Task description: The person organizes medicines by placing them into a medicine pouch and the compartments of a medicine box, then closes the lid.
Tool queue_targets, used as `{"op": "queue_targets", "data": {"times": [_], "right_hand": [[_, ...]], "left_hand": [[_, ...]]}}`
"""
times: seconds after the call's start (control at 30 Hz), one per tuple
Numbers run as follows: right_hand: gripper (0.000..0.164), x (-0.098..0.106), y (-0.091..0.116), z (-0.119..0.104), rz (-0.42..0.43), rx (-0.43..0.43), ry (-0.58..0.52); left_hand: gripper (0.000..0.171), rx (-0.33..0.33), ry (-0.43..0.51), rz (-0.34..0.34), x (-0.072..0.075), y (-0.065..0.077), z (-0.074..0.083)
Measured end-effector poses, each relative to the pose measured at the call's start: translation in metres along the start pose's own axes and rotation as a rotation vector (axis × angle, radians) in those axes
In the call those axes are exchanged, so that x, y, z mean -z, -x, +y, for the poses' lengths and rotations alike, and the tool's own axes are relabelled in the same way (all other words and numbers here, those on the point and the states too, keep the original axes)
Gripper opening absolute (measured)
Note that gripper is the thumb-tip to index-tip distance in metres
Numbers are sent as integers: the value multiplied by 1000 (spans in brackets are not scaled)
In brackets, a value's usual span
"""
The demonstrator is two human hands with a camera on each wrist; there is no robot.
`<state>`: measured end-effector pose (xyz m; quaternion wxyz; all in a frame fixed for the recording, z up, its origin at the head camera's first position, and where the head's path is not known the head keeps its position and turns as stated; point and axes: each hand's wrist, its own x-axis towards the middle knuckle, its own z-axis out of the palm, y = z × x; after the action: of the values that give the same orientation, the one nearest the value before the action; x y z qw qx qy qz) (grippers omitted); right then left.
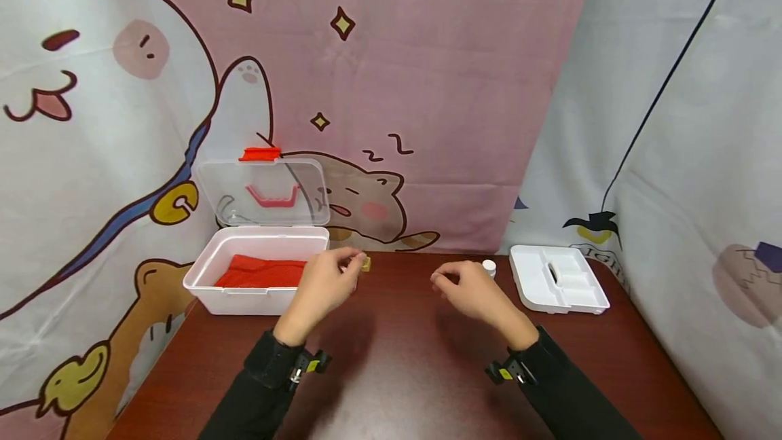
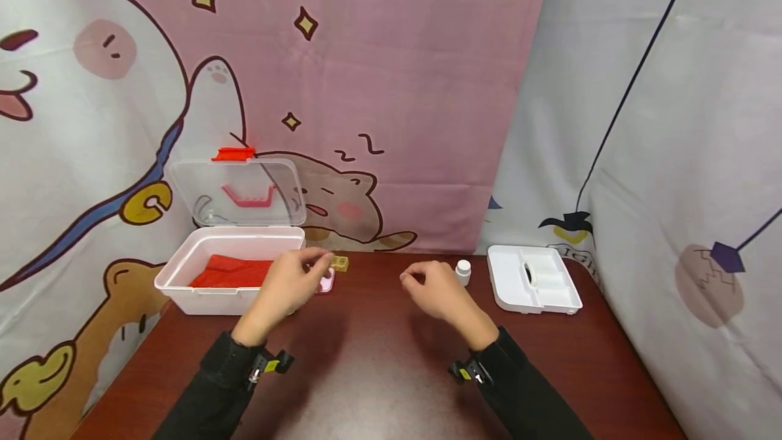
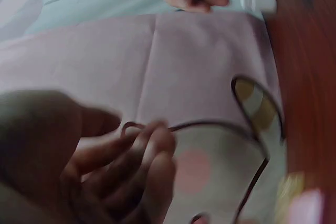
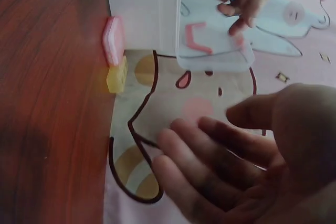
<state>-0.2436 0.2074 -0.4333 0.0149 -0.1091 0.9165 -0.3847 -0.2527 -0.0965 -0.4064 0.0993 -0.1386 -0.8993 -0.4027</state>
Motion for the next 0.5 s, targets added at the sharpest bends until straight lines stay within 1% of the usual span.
{"op": "queue_targets", "data": {"times": [0.03,0.13,0.17,0.23,0.33,0.47,0.5], "right_hand": [[20,0,3,4,-7,-8,-4],[19,-3,9,17,-9,-34,-21],[19,-4,11,21,-9,-40,-24],[20,-5,14,27,-2,-58,-30],[22,-4,18,33,4,-104,-40],[25,1,19,35,24,-142,-58],[26,1,20,36,23,-147,-58]], "left_hand": [[20,7,39,-32,-10,1,0],[21,35,115,-113,-39,2,1],[22,36,126,-126,-47,1,1],[24,31,111,-132,-61,-1,3],[26,17,84,-131,-75,-5,6],[27,12,66,-119,-84,-7,12],[27,16,68,-122,-86,-5,12]]}}
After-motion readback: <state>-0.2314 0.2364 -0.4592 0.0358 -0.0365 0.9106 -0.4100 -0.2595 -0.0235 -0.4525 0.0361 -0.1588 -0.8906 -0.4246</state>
